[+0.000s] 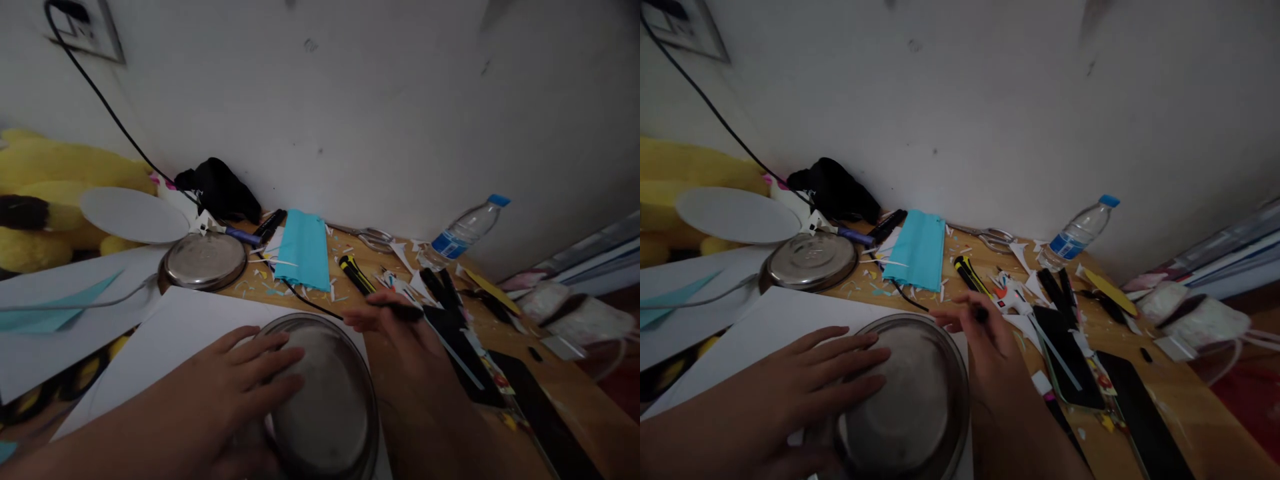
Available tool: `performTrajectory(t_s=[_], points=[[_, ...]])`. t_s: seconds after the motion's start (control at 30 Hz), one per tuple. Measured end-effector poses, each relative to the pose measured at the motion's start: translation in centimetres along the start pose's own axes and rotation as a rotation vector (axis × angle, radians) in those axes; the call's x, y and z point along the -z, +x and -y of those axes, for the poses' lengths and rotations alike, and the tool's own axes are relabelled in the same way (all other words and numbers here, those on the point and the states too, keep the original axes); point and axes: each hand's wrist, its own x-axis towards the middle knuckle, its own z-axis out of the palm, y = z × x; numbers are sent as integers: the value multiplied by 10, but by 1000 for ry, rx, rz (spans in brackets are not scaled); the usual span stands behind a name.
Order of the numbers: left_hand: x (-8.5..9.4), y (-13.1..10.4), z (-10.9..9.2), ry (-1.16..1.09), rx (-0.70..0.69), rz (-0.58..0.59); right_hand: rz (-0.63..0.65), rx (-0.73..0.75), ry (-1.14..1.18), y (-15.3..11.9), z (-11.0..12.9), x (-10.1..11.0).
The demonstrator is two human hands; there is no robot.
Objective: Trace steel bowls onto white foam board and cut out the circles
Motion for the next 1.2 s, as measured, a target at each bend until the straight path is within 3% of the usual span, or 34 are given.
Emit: performTrajectory(t_s=[0.17,0.3,0.47,0.6,0.93,1.2], points=[[0,2,-8,40,54,58,101,130,-257,40,4,-15],[8,10,-13,9,78,101,107,167,-378,55,-3,-26],[11,13,-15,-45,108,65,113,55,-364,61,-21,-35],[7,7,-13,-63,87,25,178,53,-382,64,-31,-39],[10,9,-16,-72,110,40,134,-51,-372,68,-36,-29],[3,5,-12,-50,68,-20,175,-16,-391,66,-43,-27]])
